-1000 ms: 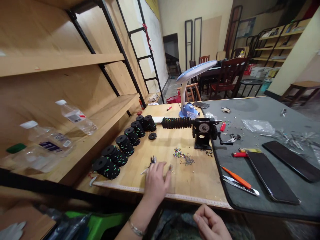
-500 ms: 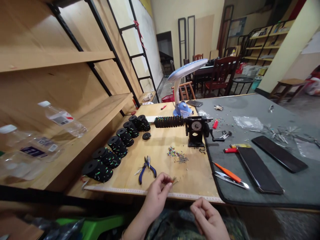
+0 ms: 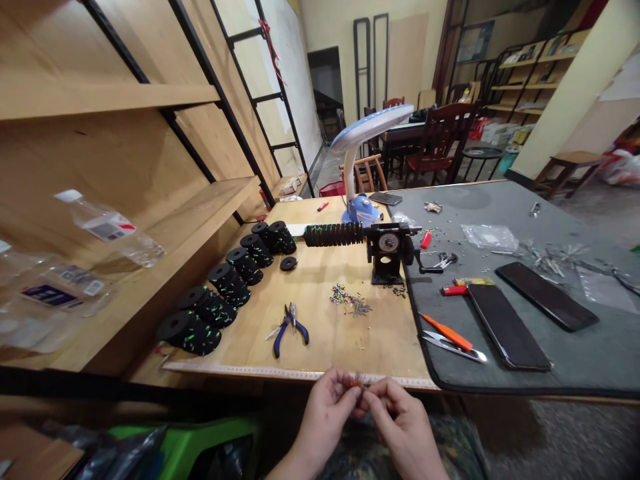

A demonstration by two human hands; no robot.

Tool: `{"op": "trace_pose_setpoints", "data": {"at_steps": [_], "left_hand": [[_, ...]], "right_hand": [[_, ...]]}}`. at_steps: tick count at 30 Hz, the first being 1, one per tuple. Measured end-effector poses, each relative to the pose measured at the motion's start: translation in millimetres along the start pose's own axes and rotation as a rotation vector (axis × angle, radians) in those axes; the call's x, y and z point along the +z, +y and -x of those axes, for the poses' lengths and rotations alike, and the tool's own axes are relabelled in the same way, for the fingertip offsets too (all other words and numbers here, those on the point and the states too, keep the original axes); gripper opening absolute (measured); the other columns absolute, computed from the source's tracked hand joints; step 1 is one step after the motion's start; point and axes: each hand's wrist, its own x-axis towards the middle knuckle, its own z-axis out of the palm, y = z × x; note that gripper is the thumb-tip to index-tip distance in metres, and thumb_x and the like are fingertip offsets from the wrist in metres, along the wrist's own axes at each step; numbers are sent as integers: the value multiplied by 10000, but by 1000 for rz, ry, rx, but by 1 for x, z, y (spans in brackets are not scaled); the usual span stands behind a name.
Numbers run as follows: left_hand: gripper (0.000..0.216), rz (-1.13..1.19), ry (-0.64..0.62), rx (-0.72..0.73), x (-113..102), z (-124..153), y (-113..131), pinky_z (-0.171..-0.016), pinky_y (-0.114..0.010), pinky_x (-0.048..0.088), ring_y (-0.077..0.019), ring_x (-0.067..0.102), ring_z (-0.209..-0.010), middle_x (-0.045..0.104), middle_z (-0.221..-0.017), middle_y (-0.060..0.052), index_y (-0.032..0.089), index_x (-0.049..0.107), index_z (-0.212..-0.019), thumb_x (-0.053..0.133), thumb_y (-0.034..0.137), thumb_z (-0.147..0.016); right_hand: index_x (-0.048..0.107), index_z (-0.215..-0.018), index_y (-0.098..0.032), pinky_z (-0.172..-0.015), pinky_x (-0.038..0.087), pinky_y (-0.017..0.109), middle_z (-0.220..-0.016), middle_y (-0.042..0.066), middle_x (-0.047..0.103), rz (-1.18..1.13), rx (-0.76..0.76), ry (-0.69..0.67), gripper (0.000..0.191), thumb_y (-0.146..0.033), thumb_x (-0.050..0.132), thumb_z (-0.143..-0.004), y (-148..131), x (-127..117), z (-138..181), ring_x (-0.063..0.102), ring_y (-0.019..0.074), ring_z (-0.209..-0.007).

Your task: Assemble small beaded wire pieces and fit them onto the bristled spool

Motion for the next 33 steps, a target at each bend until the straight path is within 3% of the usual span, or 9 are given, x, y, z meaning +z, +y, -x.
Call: {"op": "trace_pose_setpoints", "data": {"at_steps": [6,16,24,33], "left_hand": [[398,-23,5,16,7,2,-3,-479,-203,458,-103,571,-500,608,-562,32,160,516,-642,829,401,-587],[396,-31,-12,11,8,3,-8,-505,-216,464,-98,549,-496,577,-559,40,167,498,-628,813,406,-607],[338,137,-58,-69,5,5,-10,-632,-231,483,-130,603,-706,641,-831,-21,164,601,-888,804,316,-664],[262,125,-123,-66,2,5,-18,-613,-234,470,-108,546,-638,587,-739,15,151,606,-791,765,347,-720]], "right_hand": [[646,-688,-154,-439,320,212,-508,-15,556,19,9,22,434,-577,614,-780,12,-1,-7,431,108,-449],[626,-702,-164,-435,344,213,-500,-8,592,6,17,5,446,-603,606,-773,13,-2,-8,473,116,-433],[577,-708,-165,-414,288,199,-476,-44,529,-79,51,24,449,-608,600,-778,16,-2,-6,404,86,-402],[562,-702,-167,-408,265,195,-465,-51,523,-153,117,-1,489,-652,623,-728,17,-2,-5,376,75,-387]]}}
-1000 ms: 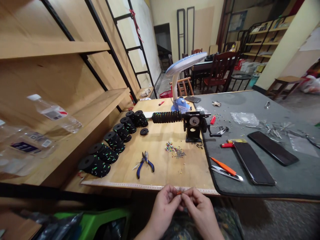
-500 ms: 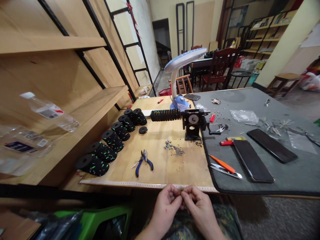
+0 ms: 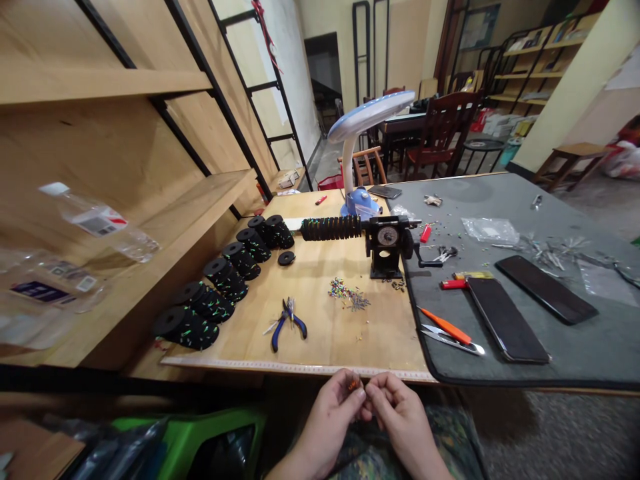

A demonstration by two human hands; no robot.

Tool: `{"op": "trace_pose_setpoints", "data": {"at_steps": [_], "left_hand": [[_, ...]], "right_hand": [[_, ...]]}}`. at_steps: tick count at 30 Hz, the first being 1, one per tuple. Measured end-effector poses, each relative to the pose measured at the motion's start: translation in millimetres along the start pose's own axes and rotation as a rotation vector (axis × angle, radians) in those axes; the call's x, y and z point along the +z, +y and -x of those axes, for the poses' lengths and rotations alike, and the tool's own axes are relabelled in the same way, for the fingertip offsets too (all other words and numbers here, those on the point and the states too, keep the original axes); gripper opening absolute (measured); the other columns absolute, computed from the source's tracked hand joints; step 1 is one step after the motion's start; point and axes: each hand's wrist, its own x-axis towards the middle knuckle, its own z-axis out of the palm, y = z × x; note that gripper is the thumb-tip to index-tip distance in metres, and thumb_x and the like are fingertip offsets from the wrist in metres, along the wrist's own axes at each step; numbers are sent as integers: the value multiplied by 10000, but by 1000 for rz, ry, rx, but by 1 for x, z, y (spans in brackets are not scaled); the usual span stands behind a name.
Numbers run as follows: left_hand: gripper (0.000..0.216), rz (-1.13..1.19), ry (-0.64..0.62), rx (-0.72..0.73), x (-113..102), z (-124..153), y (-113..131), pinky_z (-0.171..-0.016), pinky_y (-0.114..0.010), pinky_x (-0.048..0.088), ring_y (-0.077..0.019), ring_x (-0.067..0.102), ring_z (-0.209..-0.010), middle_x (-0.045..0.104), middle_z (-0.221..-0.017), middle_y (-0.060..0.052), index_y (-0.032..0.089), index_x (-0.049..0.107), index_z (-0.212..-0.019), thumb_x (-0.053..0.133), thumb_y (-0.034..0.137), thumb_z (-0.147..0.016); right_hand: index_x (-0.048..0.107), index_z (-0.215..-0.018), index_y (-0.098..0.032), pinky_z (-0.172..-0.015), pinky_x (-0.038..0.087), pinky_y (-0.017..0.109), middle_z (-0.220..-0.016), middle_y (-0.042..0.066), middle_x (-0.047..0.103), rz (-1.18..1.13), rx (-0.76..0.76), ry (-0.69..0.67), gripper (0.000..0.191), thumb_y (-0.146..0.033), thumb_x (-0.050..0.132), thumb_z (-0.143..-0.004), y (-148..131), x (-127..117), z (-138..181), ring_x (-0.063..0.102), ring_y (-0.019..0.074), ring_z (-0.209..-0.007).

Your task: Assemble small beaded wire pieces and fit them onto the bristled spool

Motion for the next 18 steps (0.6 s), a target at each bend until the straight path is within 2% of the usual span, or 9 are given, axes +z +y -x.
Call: {"op": "trace_pose_setpoints", "data": {"at_steps": [6,13,18], "left_hand": [[238,-27,11,16,-5,0,-7,-587,-221,430,-106,539,-617,575,-694,24,157,565,-801,720,334,-765],[309,-148,43,29,-3,2,-5,-528,-213,375,-102,493,-567,541,-640,35,163,544,-799,694,430,-761],[332,-266,41,45,-4,3,-3,-534,-219,374,-98,466,-551,524,-622,39,161,532,-785,656,469,-780]], "right_hand": [[541,-680,-175,-414,256,198,-472,-69,476,7,1,20,473,-636,635,-726,2,-5,2,352,71,-395],[553,-697,-177,-424,240,206,-470,-85,408,76,-24,40,447,-615,591,-779,10,-12,9,324,77,-419],[542,-668,-182,-394,207,205,-516,-68,447,67,40,-55,473,-643,596,-753,5,-9,13,286,66,-417]]}}
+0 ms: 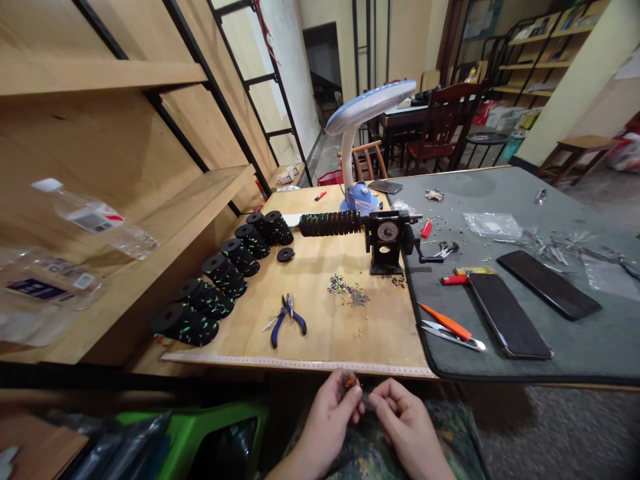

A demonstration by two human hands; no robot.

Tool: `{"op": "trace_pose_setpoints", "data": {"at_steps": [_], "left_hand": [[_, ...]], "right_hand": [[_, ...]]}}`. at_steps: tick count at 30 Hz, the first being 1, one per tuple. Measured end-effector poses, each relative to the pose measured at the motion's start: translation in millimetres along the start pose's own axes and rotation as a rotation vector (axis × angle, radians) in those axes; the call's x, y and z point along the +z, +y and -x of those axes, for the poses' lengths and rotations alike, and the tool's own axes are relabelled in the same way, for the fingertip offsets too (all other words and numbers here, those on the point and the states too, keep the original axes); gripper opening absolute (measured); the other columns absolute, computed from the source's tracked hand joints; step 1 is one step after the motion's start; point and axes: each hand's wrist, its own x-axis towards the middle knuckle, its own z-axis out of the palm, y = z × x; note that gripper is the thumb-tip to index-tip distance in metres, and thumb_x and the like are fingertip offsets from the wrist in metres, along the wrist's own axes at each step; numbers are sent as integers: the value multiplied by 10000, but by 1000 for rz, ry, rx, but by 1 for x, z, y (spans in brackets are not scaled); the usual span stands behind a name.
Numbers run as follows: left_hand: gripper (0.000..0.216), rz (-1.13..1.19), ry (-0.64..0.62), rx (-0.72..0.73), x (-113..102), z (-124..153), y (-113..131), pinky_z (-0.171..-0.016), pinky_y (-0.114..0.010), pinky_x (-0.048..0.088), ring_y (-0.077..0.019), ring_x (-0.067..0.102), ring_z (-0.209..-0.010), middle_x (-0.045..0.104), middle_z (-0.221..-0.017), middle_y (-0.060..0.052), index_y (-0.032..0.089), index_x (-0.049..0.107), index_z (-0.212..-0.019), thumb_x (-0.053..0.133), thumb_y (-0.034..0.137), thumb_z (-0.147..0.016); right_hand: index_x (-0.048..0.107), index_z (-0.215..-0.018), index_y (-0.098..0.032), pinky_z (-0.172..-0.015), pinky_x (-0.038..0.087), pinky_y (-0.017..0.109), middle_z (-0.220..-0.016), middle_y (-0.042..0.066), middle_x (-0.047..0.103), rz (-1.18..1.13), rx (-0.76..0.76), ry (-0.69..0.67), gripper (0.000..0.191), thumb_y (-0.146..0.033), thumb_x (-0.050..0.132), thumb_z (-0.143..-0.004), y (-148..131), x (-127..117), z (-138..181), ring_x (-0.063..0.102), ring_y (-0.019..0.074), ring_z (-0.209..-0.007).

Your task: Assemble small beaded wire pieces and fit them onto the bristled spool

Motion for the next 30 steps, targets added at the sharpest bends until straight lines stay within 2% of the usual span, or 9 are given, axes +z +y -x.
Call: {"op": "trace_pose_setpoints", "data": {"at_steps": [5,9,18,24,30], "left_hand": [[319,-11,-20,9,-2,-1,-6,-524,-216,362,-92,448,-559,504,-655,40,157,532,-794,647,454,-791],[314,-3,-23,6,-2,-2,-7,-523,-216,356,-93,448,-561,499,-658,40,156,532,-790,647,448,-791],[360,-42,-29,-10,-1,-1,-1,-511,-211,348,-85,433,-540,489,-648,44,155,521,-786,645,493,-773],[377,-80,-58,9,1,1,0,-505,-214,349,-94,439,-536,482,-625,43,166,493,-779,623,520,-778],[299,-159,-59,29,1,3,-2,-514,-219,346,-103,432,-547,475,-616,43,172,478,-798,576,454,-827]], "right_hand": [[488,-625,-194,-376,158,199,-428,-104,382,-52,129,-75,557,-731,635,-632,-6,4,-2,232,47,-370],[473,-611,-197,-376,138,198,-412,-110,369,-68,151,-86,584,-755,644,-594,-6,4,-4,219,38,-361],[493,-609,-190,-365,147,197,-411,-109,379,-81,163,-66,581,-747,658,-587,-3,3,-7,227,36,-353],[496,-638,-187,-370,145,189,-426,-105,408,-149,140,-52,539,-696,670,-636,7,2,-9,222,31,-361],[533,-726,-176,-365,165,183,-462,-94,462,-180,110,-28,504,-656,676,-667,14,2,-10,256,32,-354]]}}
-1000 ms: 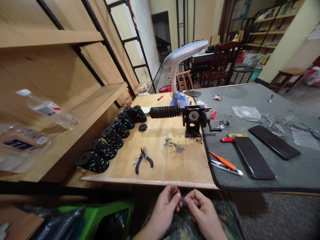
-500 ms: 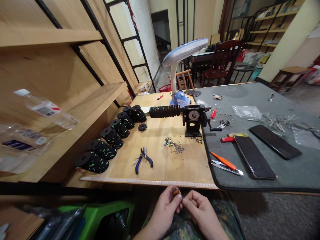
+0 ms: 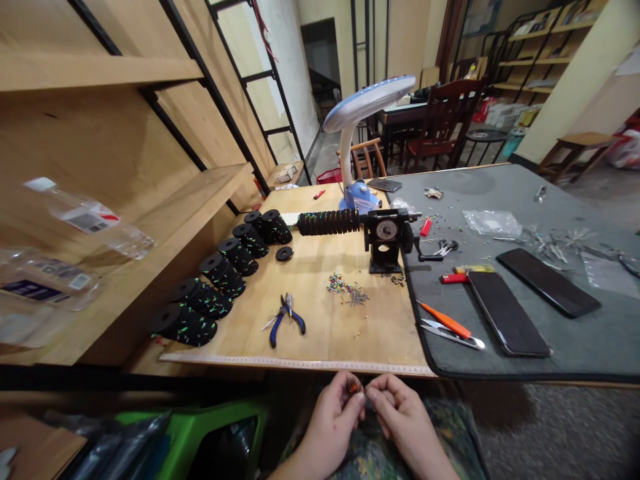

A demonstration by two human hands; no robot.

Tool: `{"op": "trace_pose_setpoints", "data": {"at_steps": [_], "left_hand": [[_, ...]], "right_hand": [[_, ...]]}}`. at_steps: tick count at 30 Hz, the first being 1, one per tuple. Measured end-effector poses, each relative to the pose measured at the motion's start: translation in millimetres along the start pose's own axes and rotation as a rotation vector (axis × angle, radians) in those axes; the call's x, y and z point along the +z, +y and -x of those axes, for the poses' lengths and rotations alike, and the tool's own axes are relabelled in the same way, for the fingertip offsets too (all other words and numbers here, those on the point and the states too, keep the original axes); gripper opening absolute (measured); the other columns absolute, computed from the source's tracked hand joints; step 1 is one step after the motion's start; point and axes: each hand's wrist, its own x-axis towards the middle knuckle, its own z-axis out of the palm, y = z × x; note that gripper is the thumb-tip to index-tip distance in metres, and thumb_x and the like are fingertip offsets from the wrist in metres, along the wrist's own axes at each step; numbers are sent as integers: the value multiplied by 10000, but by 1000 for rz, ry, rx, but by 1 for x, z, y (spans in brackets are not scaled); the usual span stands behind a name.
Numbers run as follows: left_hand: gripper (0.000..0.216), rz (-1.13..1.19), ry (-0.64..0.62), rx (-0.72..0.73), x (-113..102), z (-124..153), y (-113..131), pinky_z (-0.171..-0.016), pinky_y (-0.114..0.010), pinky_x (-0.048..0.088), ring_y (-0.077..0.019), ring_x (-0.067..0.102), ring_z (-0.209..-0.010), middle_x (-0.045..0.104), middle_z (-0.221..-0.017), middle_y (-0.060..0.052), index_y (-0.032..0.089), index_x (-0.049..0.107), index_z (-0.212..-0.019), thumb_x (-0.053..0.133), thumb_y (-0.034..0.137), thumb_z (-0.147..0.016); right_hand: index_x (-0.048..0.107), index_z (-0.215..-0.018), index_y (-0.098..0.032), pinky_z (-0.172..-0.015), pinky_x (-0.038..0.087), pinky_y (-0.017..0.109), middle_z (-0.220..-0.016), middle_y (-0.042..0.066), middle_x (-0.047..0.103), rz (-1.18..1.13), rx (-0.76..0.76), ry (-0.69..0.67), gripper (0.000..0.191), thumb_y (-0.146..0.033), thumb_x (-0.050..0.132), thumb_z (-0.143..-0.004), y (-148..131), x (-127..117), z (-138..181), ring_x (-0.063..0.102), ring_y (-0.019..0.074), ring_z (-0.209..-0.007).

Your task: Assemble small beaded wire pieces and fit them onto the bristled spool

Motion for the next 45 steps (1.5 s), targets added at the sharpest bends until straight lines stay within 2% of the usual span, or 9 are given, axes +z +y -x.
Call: {"op": "trace_pose_setpoints", "data": {"at_steps": [7,13,20,27,33,37,45], "left_hand": [[210,-26,-46,14,0,1,-1,-539,-231,357,-111,435,-567,468,-621,43,184,462,-788,545,365,-853],[156,41,-40,27,1,1,3,-680,-249,414,-132,489,-725,521,-792,6,174,517,-843,634,251,-774],[143,-20,-68,-46,1,1,9,-520,-221,342,-112,430,-547,480,-593,40,178,495,-751,545,300,-808],[139,-183,30,86,2,-1,11,-580,-227,365,-125,448,-604,513,-639,16,172,523,-684,557,255,-789],[179,-317,108,115,0,0,12,-545,-225,337,-125,444,-566,528,-578,17,158,569,-618,603,235,-776],[131,-350,115,143,-5,0,15,-568,-225,358,-134,482,-595,573,-618,3,153,629,-645,624,201,-767],[171,-407,127,214,-2,1,19,-529,-225,334,-125,458,-546,494,-545,18,160,658,-559,663,171,-730]], "right_hand": [[539,-713,-179,-378,146,191,-391,-119,385,-6,-27,40,490,-654,657,-692,-7,-2,1,243,41,-341],[508,-677,-185,-396,145,193,-385,-128,351,-1,-67,78,494,-659,644,-710,-13,-4,3,232,42,-355],[457,-671,-207,-379,134,192,-414,-134,323,-15,-59,59,494,-664,639,-711,-12,-2,4,210,43,-359],[461,-688,-208,-396,147,201,-440,-135,290,13,-71,8,467,-646,609,-750,-12,-2,3,210,53,-387],[510,-725,-189,-442,214,212,-527,-98,372,110,-121,-64,430,-606,587,-791,-17,-4,4,287,74,-453],[537,-761,-184,-462,230,218,-576,-82,398,152,-98,-107,423,-603,581,-794,-23,-7,6,305,86,-487],[536,-753,-188,-457,208,220,-552,-88,378,88,-88,-141,417,-600,561,-813,-21,-5,6,284,82,-476]]}}
